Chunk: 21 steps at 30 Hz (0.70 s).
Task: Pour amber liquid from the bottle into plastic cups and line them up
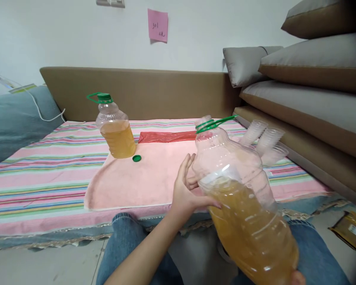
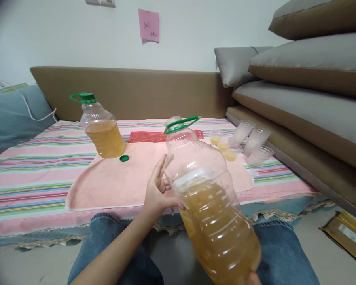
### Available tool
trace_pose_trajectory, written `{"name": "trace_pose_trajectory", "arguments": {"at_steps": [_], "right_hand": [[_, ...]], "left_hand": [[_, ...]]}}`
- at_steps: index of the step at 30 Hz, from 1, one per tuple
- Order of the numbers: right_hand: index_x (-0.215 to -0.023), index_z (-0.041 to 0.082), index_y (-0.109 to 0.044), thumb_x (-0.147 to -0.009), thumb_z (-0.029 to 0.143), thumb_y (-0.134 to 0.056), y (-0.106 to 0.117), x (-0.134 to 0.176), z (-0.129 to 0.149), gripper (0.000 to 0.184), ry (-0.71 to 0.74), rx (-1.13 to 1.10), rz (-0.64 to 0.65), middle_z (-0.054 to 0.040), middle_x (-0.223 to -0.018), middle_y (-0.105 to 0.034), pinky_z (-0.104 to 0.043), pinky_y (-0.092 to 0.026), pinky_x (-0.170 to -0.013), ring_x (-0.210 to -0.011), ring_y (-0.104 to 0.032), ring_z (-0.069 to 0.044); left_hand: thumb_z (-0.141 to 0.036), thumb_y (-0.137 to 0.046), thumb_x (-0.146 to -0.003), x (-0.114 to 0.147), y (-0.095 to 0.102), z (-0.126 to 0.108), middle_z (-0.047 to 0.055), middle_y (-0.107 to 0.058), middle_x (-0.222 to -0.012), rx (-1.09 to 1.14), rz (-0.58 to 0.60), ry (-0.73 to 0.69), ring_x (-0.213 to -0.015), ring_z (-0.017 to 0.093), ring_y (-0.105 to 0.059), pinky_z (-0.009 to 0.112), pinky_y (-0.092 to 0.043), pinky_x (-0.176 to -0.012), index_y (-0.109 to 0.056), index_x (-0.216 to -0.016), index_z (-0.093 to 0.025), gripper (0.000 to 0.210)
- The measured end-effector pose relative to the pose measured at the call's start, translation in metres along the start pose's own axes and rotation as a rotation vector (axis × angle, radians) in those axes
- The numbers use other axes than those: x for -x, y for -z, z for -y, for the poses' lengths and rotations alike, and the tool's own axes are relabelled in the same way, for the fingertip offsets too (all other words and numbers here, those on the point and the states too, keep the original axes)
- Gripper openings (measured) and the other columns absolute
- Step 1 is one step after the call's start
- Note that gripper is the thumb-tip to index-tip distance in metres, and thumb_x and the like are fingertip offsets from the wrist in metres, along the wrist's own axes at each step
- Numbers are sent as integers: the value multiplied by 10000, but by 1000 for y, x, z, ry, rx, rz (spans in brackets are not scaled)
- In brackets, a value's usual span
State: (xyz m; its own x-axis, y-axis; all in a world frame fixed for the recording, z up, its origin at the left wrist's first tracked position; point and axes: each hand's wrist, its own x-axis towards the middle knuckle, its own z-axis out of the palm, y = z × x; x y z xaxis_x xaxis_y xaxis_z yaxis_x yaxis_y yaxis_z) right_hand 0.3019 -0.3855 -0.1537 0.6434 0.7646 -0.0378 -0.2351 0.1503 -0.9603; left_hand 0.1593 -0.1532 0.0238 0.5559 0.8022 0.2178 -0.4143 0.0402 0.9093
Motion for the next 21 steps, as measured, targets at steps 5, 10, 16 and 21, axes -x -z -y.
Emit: {"name": "trace_pose_trajectory", "arguments": {"at_steps": [5,10,16,21], "right_hand": [[-1401,415,-513,-625,855,-716,-85,-16,-5,915,37,-251,98,-88,-1103,-693,-598,-566,-863,-1042,-644,-397],[-1442,314,-462,-581,770,-836,-167,-42,20,1044,-10,-347,405,-127,-1152,-666,-544,-566,-895,-1076,-628,-395],[-1428,289,-431,-504,657,-937,-240,-81,31,1115,69,-360,545,-126,-1296,-581,-523,-538,-960,-1228,-521,-403],[-1295,228,-521,-485,551,-988,-275,-125,6,989,96,-382,792,-137,-1285,-593,-500,-492,-1018,-1224,-531,-388]], "left_hand": [[-382,-968,-357,-7,38,-14,181,-530,-1461,24,-102,-42,-1147,363,-654,471,-560,-957,-551,-1338,-216,1079],[-528,-874,-564,-7,81,-40,131,-568,-1439,-44,-112,-123,-1380,350,-472,470,-385,-1155,-573,-1328,-218,878],[-654,-881,-379,-1,124,-70,133,-546,-1449,-172,-64,-118,-1367,401,-466,512,-409,-1135,-367,-1481,-268,1276],[-505,-910,-492,-6,150,-78,116,-583,-1395,-272,-172,-233,-1320,367,-521,500,-430,-1113,-369,-1455,-260,1132]]}}
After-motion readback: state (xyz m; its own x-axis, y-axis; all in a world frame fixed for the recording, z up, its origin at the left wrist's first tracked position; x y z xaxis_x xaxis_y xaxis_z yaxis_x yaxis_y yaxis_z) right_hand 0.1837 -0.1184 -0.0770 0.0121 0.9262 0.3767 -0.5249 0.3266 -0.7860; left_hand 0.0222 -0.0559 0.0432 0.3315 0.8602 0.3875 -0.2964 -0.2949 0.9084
